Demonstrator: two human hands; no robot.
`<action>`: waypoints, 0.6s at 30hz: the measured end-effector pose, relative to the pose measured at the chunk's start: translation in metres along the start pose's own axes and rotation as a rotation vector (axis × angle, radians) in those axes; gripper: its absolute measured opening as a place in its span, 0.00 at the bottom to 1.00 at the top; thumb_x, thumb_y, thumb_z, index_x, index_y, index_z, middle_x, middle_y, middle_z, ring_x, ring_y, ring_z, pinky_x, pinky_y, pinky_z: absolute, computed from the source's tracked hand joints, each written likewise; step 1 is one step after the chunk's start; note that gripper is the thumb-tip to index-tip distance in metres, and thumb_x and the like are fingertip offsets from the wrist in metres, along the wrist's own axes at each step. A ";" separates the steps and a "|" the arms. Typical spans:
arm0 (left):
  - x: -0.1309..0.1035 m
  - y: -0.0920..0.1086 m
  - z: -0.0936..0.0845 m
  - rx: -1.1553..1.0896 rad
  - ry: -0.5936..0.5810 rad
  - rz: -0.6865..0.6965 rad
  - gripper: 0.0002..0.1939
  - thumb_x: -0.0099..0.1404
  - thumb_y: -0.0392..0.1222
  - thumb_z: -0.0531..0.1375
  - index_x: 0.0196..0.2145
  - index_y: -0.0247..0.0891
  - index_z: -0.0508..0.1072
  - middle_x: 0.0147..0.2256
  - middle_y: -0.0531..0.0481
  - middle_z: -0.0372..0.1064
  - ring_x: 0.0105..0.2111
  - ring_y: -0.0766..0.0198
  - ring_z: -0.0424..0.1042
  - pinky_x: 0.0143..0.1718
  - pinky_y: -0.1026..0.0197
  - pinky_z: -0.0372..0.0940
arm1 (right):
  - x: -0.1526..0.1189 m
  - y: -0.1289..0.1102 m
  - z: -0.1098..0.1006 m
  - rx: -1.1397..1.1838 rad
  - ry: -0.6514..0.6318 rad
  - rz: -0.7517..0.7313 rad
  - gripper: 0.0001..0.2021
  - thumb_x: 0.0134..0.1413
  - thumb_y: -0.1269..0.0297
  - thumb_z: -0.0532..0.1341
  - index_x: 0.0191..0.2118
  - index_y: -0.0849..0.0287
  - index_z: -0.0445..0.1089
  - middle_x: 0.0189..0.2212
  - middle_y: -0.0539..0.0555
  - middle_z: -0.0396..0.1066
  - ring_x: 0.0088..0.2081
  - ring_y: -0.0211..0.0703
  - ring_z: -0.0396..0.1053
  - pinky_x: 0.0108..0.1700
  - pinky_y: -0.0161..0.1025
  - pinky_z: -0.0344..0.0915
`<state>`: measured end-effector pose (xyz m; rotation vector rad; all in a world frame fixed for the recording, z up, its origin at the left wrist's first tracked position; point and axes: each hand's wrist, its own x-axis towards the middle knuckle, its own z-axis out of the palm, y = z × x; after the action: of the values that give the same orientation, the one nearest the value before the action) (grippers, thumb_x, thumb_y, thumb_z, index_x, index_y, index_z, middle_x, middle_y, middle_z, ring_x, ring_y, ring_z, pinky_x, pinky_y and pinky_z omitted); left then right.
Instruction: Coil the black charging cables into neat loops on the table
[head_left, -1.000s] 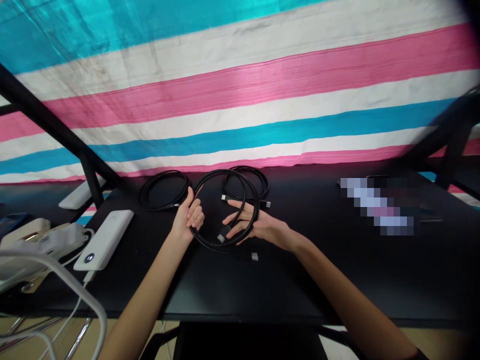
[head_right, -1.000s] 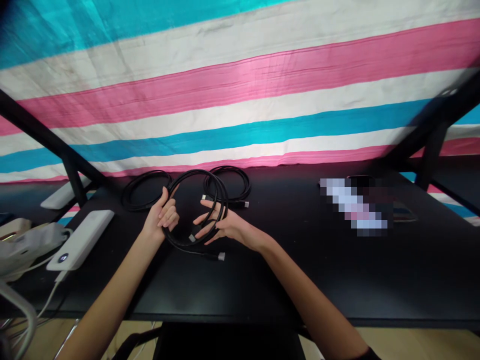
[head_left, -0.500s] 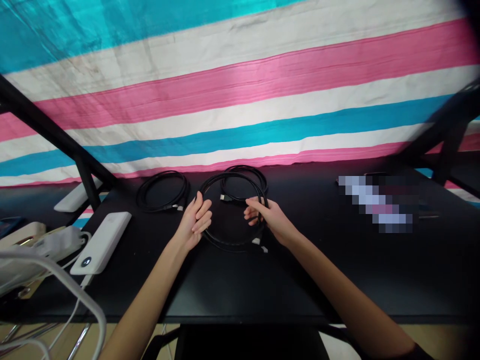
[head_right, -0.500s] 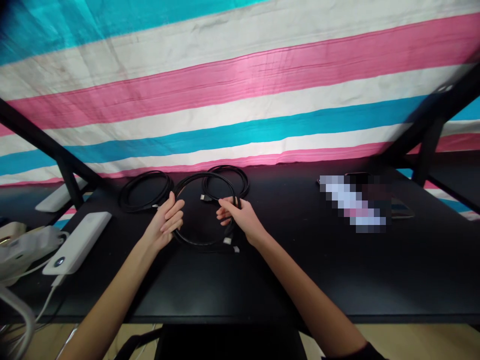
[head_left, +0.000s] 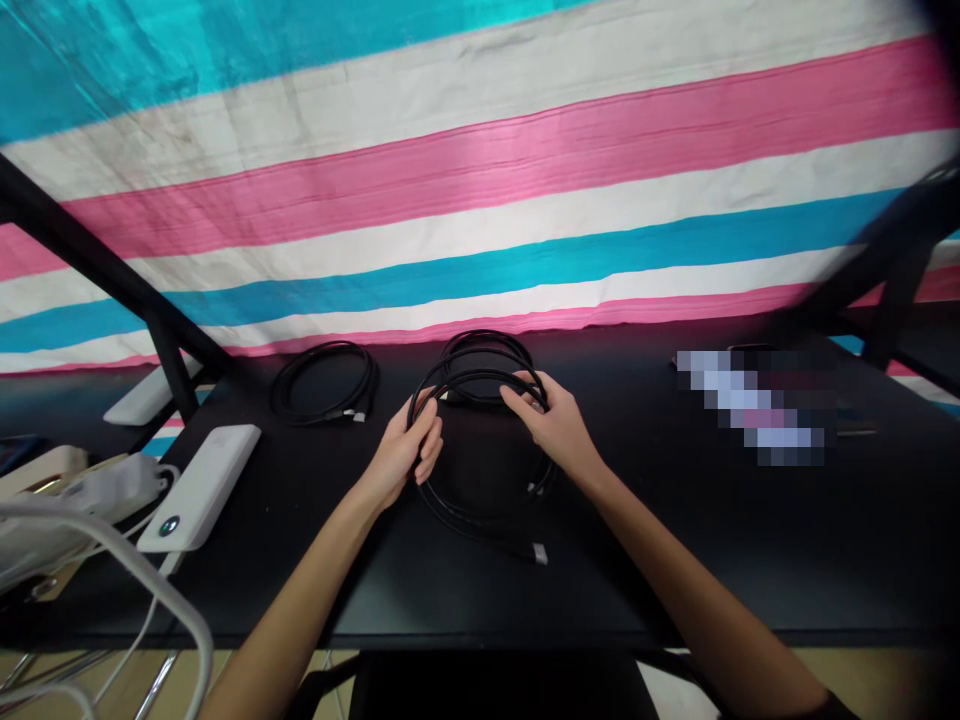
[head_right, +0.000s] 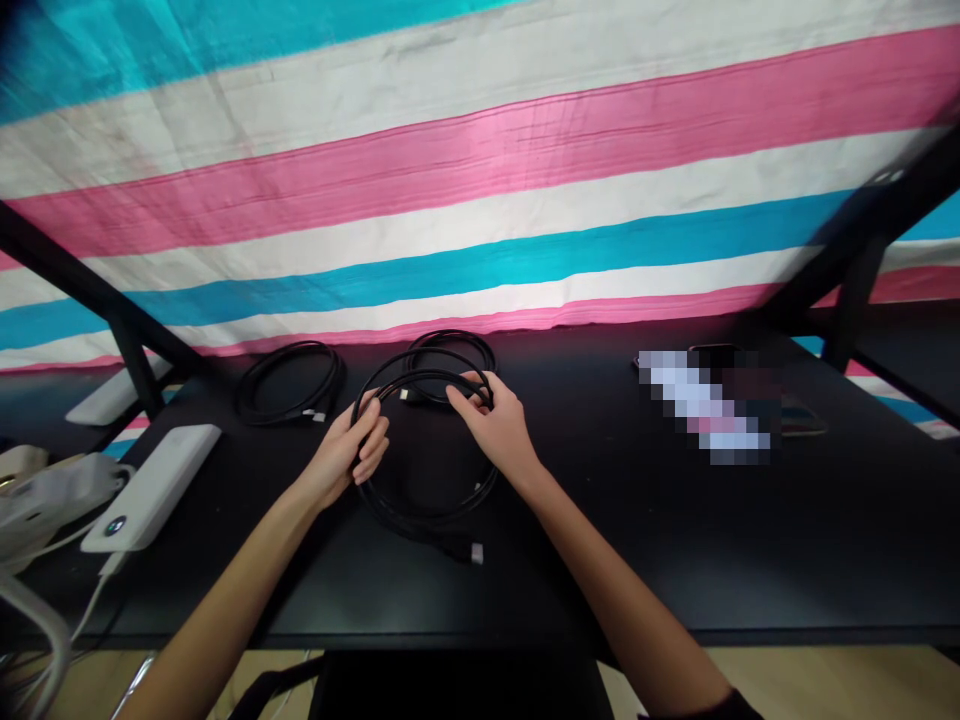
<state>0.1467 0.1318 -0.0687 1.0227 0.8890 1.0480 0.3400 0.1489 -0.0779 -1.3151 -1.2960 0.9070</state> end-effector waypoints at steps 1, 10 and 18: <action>0.001 -0.002 -0.001 0.055 0.045 0.034 0.19 0.62 0.50 0.59 0.47 0.41 0.64 0.13 0.65 0.55 0.08 0.74 0.51 0.07 0.74 0.50 | 0.000 0.000 0.000 -0.022 0.011 -0.028 0.17 0.48 0.53 0.63 0.39 0.61 0.69 0.22 0.48 0.62 0.24 0.37 0.62 0.26 0.34 0.62; 0.006 -0.008 -0.013 0.335 0.288 0.301 0.23 0.54 0.35 0.66 0.48 0.43 0.73 0.21 0.58 0.69 0.11 0.74 0.60 0.10 0.73 0.53 | -0.002 0.005 -0.007 -0.323 -0.193 -0.076 0.10 0.55 0.60 0.57 0.33 0.60 0.73 0.21 0.52 0.71 0.14 0.34 0.62 0.17 0.33 0.59; 0.010 -0.018 -0.017 0.604 0.235 0.382 0.17 0.55 0.34 0.64 0.44 0.43 0.78 0.46 0.49 0.75 0.43 0.53 0.75 0.27 0.65 0.69 | -0.009 0.005 0.000 -0.511 -0.168 -0.248 0.21 0.54 0.64 0.58 0.54 0.54 0.67 0.39 0.54 0.75 0.25 0.40 0.69 0.36 0.40 0.66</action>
<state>0.1384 0.1418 -0.0919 1.6432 1.2771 1.2675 0.3401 0.1412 -0.0844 -1.4361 -1.8605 0.5362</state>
